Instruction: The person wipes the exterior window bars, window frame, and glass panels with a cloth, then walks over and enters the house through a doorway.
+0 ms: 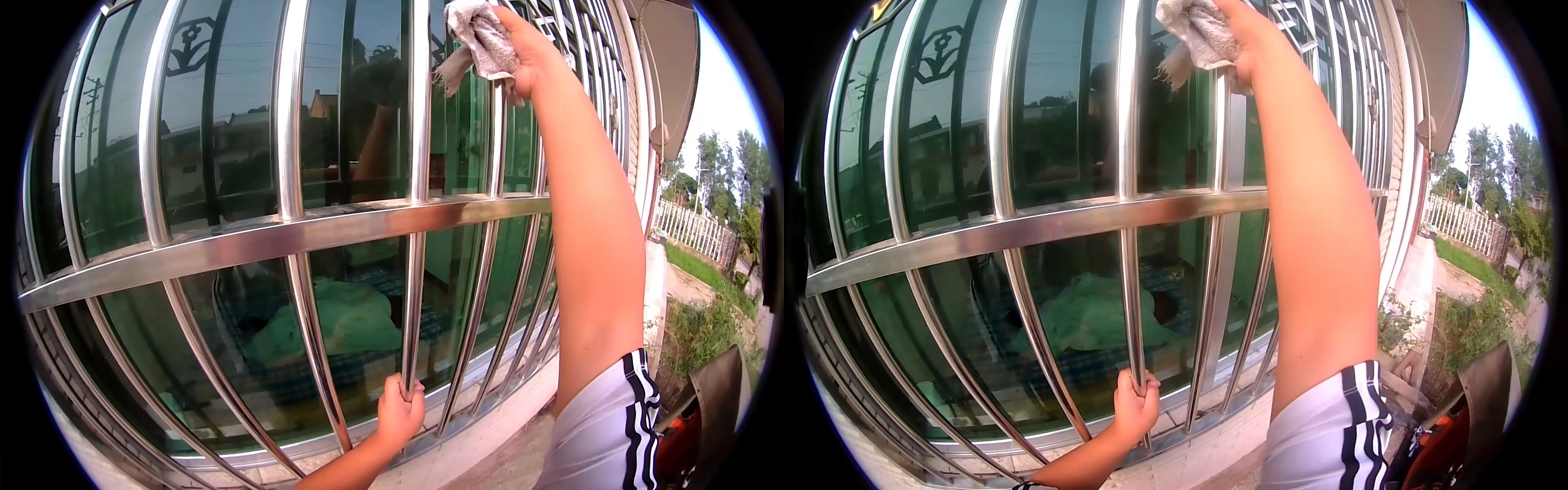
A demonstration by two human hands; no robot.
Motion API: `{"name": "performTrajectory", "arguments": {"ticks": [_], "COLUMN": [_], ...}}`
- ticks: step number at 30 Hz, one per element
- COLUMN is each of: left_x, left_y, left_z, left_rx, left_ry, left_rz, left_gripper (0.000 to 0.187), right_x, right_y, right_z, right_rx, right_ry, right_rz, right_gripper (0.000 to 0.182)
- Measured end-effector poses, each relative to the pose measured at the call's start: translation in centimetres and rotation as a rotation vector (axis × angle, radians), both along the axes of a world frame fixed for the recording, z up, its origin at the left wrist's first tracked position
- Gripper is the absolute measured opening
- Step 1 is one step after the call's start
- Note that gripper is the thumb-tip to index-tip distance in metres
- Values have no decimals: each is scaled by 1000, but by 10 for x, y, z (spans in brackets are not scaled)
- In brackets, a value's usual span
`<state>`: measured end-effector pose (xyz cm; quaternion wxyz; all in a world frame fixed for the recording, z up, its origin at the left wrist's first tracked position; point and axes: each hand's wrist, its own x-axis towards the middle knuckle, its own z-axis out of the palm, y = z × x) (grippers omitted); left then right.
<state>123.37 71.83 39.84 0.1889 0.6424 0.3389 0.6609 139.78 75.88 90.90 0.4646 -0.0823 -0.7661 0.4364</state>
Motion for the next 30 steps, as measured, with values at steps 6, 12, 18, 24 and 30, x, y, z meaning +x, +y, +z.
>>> {"name": "performTrajectory", "arguments": {"ticks": [6,12,18,24,30], "left_x": [0,-2,2,2,0], "left_y": [-1,0,3,0,1], "left_z": [2,2,-3,0,0], "left_rx": [35,-26,32,16,11], "left_ry": [-2,35,-9,-5,-7], "left_rz": [9,6,43,40,50], "left_gripper": [21,20,21,20,19], "right_x": [9,45,81,73,88], "right_y": [10,-65,-24,43,49], "right_z": [-101,-174,-191,-128,-93], "right_rx": [403,728,451,399,611], "right_ry": [103,392,354,57,391], "right_rz": [-898,-1074,-1234,-1668,-1560], "right_gripper": [48,43,60,61,51]}}
